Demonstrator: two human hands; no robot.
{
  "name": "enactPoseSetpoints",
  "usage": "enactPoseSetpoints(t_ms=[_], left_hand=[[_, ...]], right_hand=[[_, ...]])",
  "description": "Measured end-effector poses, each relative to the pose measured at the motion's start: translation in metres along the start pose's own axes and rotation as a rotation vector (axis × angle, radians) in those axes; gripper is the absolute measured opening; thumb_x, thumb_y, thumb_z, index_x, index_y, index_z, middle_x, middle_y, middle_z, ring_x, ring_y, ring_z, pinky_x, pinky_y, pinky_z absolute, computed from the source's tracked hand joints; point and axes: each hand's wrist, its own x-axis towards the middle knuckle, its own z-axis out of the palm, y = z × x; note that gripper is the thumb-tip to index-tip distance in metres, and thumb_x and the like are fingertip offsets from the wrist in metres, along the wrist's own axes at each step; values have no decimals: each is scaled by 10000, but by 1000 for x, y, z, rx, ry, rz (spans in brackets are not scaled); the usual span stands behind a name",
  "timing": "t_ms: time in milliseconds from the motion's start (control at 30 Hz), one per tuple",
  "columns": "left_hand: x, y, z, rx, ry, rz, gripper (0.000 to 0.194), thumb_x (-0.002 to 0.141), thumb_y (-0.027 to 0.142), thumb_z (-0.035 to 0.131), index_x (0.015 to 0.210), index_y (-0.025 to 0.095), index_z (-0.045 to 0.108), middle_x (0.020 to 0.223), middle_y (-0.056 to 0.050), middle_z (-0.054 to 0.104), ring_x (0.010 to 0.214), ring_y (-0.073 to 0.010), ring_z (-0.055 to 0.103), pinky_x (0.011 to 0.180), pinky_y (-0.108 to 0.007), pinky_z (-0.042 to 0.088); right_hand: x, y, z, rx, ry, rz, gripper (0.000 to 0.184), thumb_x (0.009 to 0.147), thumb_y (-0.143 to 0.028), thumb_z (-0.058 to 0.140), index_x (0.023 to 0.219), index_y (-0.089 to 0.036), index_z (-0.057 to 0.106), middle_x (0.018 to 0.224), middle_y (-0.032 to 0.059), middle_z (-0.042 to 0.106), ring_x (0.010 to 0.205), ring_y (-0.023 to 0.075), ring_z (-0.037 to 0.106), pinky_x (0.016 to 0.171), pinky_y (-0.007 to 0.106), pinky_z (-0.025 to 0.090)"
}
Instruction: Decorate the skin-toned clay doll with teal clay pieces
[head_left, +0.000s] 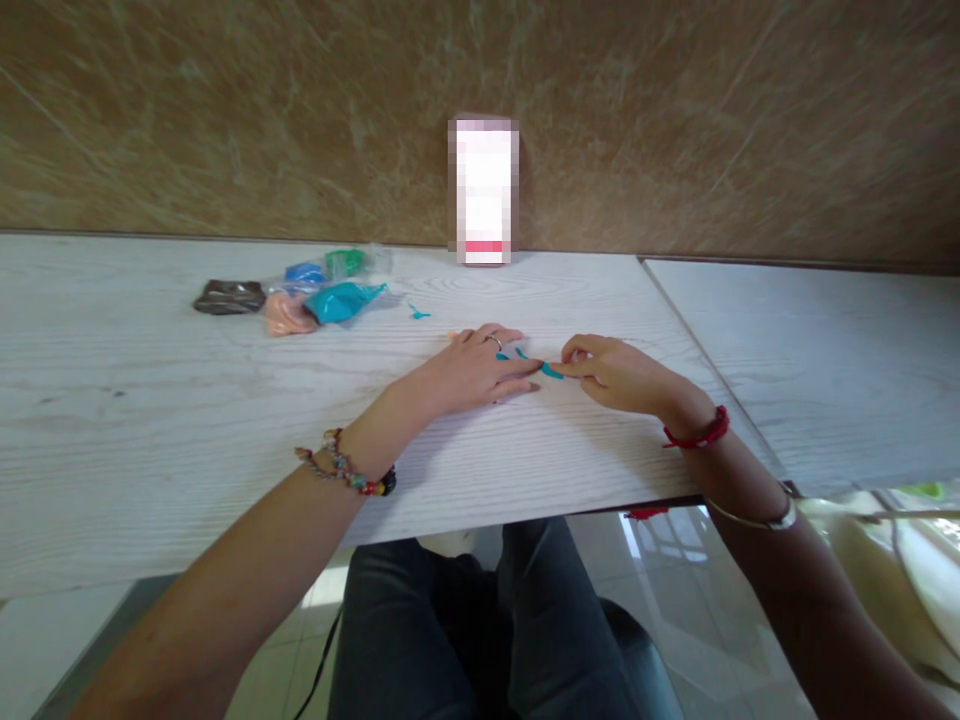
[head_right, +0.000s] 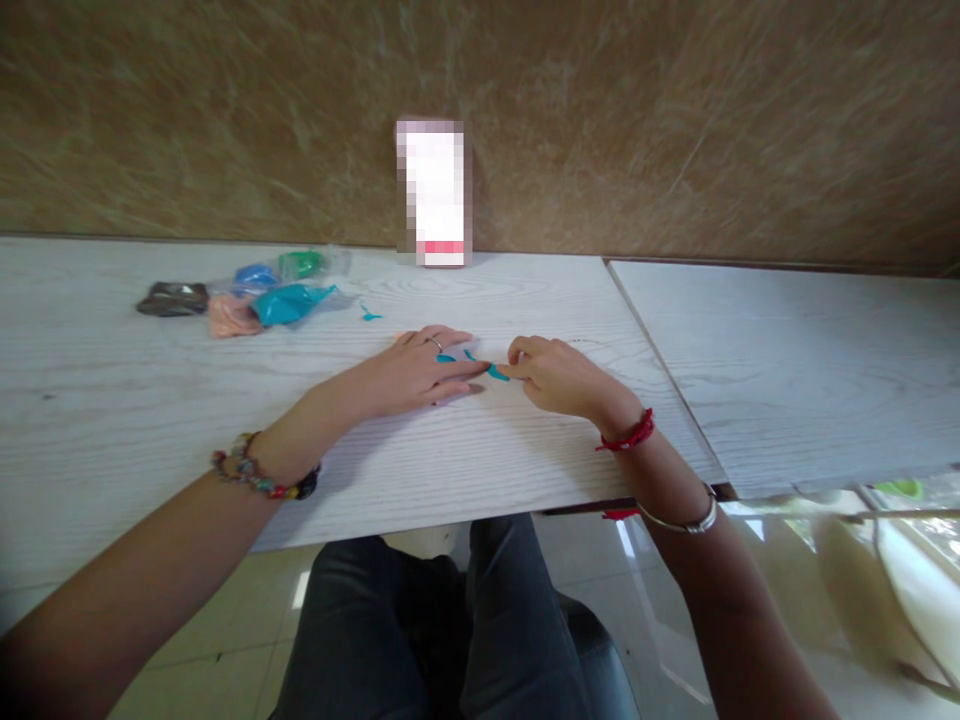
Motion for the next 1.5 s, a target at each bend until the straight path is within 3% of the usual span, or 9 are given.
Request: enactPoseSetpoints(t_ms=[367, 567, 733, 867, 1067, 1300, 1500], left_hand=[[0, -2, 3, -8, 19, 2, 403, 910, 513, 313, 1269, 412, 469, 1370, -66, 411, 1216, -258, 368, 948, -440, 342], [0, -2, 3, -4, 12, 8, 424, 907, 538, 289, 1266, 408, 472, 1366, -55, 420, 1215, -245, 367, 942, -416, 346], [1, -6, 5, 16, 57, 25, 460, 911, 532, 277, 1317, 370, 420, 1367, -70, 424, 1222, -246, 362, 951, -403, 340], [-1, -13, 0, 70, 172, -96, 457, 928, 446, 317, 1330, 261, 432, 1361, -110, 426, 1253, -264, 325, 967, -400, 327], [-3, -21, -3, 128, 258, -245, 351, 919, 322, 386, 1194, 196, 564, 1261, -139, 502, 1238, -258, 338, 938, -412, 350], [-1, -23, -2, 77, 298, -277, 336, 913, 268, 371, 1130, 157, 603, 1256, -159, 504, 1234, -280, 346, 923, -435, 366], [-2, -25, -2, 90, 313, -307, 329, 908, 257, 373, 1097, 150, 619, 1240, -160, 525, 1218, -278, 371, 910, -436, 381]], right_hand=[[-5, 3, -7, -19, -59, -99, 471, 721, -45, 415, 1078, -215, 669, 1034, 83, 626, 883, 177, 575, 790, 320, 468], [-5, 5, -9, 37, 38, -125, 426, 724, -51, 432, 1032, -198, 687, 1006, 74, 640, 822, 145, 576, 763, 284, 474], [-5, 3, -11, 67, 8, -113, 414, 722, -48, 427, 986, -210, 701, 976, 58, 646, 817, 138, 576, 766, 276, 472], [-1, -1, -7, 84, 127, -30, 465, 760, -57, 404, 1146, -195, 626, 1018, 82, 617, 865, 156, 571, 772, 297, 475], [7, -5, 6, 52, 57, -55, 454, 773, -36, 390, 1106, -198, 652, 1021, 95, 604, 887, 173, 559, 810, 335, 467], [19, -7, 5, 232, 207, 104, 358, 840, -128, 395, 1079, -143, 661, 983, 108, 613, 803, 142, 573, 707, 271, 465], [44, -14, 7, 242, 83, 340, 196, 776, -177, 538, 877, -124, 698, 853, 83, 635, 716, 133, 558, 676, 260, 435]])
